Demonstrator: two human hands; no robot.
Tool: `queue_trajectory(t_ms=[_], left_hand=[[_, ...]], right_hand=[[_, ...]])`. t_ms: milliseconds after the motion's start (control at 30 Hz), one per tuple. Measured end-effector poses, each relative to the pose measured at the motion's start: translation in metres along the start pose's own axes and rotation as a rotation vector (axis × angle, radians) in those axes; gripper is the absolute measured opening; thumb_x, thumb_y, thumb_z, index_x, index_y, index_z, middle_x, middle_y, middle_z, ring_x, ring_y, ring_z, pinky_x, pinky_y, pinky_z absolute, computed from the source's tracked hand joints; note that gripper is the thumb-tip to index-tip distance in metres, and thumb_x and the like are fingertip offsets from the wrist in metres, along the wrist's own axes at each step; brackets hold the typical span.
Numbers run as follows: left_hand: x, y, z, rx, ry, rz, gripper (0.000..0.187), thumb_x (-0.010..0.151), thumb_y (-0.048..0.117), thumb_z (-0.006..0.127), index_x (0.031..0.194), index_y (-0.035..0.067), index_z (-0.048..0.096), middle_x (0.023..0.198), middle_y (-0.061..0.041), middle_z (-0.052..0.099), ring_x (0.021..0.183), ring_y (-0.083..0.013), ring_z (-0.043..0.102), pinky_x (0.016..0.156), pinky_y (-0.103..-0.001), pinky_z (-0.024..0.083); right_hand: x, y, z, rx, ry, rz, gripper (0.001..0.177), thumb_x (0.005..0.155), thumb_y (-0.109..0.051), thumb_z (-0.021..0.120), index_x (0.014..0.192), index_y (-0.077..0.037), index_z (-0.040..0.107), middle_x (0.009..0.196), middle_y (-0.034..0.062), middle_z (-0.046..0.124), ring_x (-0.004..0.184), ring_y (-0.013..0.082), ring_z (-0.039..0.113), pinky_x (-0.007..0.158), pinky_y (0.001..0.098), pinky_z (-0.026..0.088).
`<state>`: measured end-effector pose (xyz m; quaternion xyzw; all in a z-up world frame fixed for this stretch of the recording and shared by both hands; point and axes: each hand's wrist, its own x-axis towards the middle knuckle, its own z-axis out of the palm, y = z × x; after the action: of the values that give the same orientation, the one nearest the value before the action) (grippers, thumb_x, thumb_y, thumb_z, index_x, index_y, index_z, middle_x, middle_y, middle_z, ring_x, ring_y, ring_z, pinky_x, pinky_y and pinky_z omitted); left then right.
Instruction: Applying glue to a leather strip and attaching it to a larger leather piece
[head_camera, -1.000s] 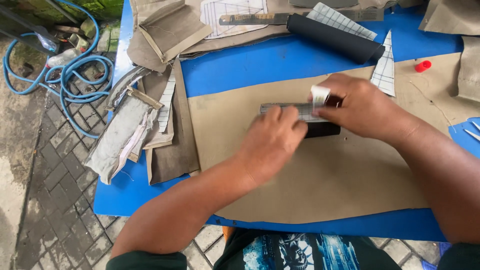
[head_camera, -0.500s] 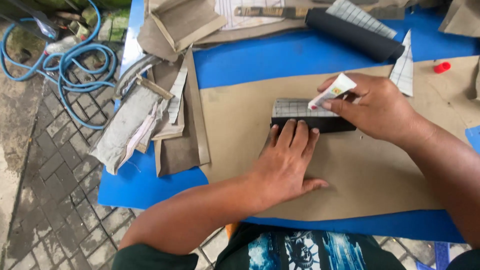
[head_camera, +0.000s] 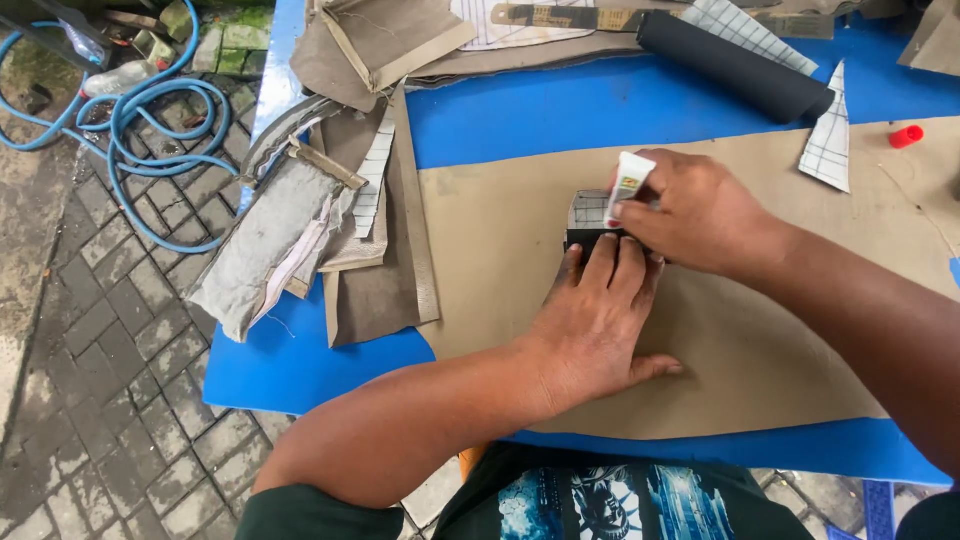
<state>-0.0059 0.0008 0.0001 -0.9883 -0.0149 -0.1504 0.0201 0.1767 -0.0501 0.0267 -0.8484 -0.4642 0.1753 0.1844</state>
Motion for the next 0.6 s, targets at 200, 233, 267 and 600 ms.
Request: queue_trajectory(t_ms=[200,233,267,600], left_hand=[[0.002,-0.008,-0.002,-0.056,0.057,0.054,0.099,0.079,0.081,0.062,0.137,0.001,0.061,0.124,-0.017,0.054,0.116,-0.0326,0.053,0.100,-0.050,0.051],[0.003,-0.010,-0.004,-0.054,0.058,0.056,0.099,0.079,0.081,0.062,0.137,0.001,0.061,0.124,-0.017,0.054,0.116,-0.0326,0.053,0.100,-0.050,0.051],[0.004,-0.011,-0.006,-0.086,0.071,0.062,0.094,0.080,0.077,0.065,0.135,0.001,0.062,0.121,-0.015,0.055,0.114,-0.0313,0.053,0.097,-0.048,0.052],[0.009,-0.008,-0.009,-0.113,0.041,0.069,0.086,0.080,0.067,0.075,0.135,0.002,0.062,0.123,-0.015,0.055,0.115,-0.0306,0.054,0.096,-0.048,0.054]], right_hand=[[-0.020,0.056,-0.021,-0.178,-0.018,0.208,0.030,0.088,-0.032,0.063,0.091,-0.003,0.064,0.086,0.0186,0.070,0.079,0.0377,0.065,0.066,0.0479,0.049],[-0.022,0.063,-0.021,-0.177,-0.014,0.208,0.030,0.088,-0.032,0.063,0.091,-0.003,0.064,0.086,0.0186,0.070,0.079,0.0377,0.065,0.066,0.0479,0.049],[-0.024,0.071,-0.020,-0.201,0.012,0.203,0.030,0.085,-0.032,0.064,0.092,-0.004,0.065,0.087,0.0174,0.070,0.079,0.0378,0.066,0.066,0.0470,0.050],[-0.030,0.075,-0.016,0.081,0.335,-0.302,0.020,0.093,-0.012,0.078,0.113,-0.013,0.076,0.101,0.0075,0.063,0.068,0.0227,0.057,0.070,0.0379,0.049]])
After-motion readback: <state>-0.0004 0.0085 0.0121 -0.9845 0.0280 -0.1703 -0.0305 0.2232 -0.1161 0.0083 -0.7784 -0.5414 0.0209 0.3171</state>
